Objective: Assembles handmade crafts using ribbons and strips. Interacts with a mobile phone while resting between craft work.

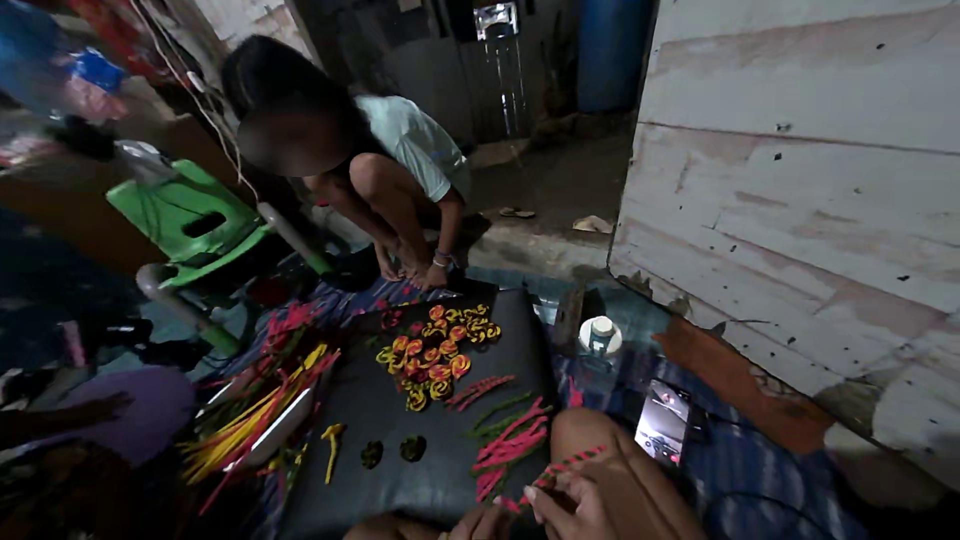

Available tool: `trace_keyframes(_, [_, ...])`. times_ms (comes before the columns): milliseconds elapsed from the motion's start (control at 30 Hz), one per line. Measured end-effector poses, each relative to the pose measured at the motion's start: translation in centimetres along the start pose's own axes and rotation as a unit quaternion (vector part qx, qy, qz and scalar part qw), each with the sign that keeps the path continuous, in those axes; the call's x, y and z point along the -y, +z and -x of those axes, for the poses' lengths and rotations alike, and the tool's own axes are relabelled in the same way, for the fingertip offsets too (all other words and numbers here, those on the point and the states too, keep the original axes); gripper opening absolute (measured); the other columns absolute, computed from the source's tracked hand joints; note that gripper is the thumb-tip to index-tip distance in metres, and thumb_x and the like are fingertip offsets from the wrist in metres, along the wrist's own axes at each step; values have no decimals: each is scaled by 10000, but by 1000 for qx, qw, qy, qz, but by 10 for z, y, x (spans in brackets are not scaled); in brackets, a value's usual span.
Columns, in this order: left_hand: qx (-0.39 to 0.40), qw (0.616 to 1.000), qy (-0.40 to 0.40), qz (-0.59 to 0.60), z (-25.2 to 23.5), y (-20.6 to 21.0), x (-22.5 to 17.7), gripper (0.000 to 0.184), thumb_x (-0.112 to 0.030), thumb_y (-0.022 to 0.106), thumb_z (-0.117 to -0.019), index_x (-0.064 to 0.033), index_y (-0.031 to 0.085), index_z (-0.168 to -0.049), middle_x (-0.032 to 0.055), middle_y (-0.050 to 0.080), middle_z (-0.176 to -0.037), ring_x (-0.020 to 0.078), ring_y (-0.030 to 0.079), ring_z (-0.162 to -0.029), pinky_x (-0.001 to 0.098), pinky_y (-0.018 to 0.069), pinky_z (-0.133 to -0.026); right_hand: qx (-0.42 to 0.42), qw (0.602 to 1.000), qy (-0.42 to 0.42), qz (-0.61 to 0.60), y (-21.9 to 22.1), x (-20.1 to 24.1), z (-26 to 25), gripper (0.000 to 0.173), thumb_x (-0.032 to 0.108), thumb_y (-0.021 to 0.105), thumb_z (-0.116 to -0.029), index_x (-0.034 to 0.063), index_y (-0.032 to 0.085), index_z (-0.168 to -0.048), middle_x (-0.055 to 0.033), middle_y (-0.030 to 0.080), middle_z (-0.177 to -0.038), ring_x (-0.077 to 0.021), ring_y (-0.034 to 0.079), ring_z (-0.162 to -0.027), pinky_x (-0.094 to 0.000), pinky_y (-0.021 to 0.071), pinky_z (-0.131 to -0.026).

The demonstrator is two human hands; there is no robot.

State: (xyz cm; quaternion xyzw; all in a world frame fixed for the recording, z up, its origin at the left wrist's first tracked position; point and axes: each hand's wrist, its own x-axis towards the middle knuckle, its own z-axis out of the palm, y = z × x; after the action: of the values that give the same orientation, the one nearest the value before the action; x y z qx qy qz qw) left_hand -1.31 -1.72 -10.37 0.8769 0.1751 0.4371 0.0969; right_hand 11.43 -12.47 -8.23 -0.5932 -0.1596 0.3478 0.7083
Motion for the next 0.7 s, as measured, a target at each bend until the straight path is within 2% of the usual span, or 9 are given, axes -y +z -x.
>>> trace_keyframes(133, [43,999,29,-1,-2,-7,-1,141,-193,695,-962,-96,788,-1003,102,761,-943,172,709,-758,288,560,-685,-9,1000,-8,-10,5,-2,4,49,29,664,-928,-20,661,-929,46,648,-687,37,519,-477,-143,471,-470])
trace_keyframes(233, [96,977,-100,163,-1,-8,-5,121,-120,696,-947,-32,778,-964,62,756,-940,75,702,-818,208,567,-758,13,997,-70,21,5,-6,5,142,61,654,-946,-66,681,-1002,-1,670,-762,33,555,-561,-143,498,-545])
trace_keyframes(300, [144,842,-326,405,-6,-14,-14,210,-16,595,-978,-110,773,-917,-98,743,-843,-71,643,-701,103,537,-656,32,981,-182,54,4,-17,2,183,72,653,-948,-97,695,-1005,-81,713,-860,8,639,-723,-154,544,-686])
trace_keyframes(400, [223,471,-544,658,-5,-21,-8,278,-341,563,-1020,-247,764,-853,-140,626,-637,-65,514,-477,105,431,-462,74,946,-305,87,3,-28,-4,163,75,660,-962,-81,702,-983,-148,722,-943,-87,694,-888,-204,565,-833])
trace_keyframes(433, [230,412,-557,684,-2,-19,-4,248,-374,598,-997,-245,762,-862,-133,622,-649,-54,522,-478,113,444,-460,80,941,-316,95,3,-29,-5,158,70,659,-961,-80,704,-979,-161,722,-946,-112,699,-885,-220,570,-831])
trace_keyframes(467, [223,437,-561,667,-1,-19,-4,268,-357,573,-1019,-239,751,-856,-128,627,-659,-55,515,-475,112,441,-454,78,942,-310,98,3,-30,-5,162,69,659,-962,-83,709,-982,-165,727,-947,-118,704,-875,-227,573,-823])
trace_keyframes(533, [173,637,-518,544,-4,-21,-8,349,-127,466,-1051,-195,748,-856,-118,691,-708,-60,535,-499,108,446,-466,59,954,-282,87,7,-31,-3,170,75,663,-960,-86,714,-982,-150,729,-931,-90,693,-841,-216,569,-793])
trace_keyframes(600, [127,820,-372,415,-4,-19,-4,198,-23,626,-961,-161,764,-924,-133,735,-829,-66,616,-616,118,523,-551,36,968,-241,64,10,-28,-1,165,76,675,-947,-84,702,-976,-108,717,-894,-16,653,-788,-164,547,-747])
trace_keyframes(700, [112,939,-169,277,-3,-14,1,155,-155,767,-901,-20,729,-968,-9,711,-910,-49,622,-743,106,523,-653,11,990,-138,26,14,-17,-1,147,68,677,-929,-78,684,-948,-24,676,-791,39,589,-679,-139,515,-650])
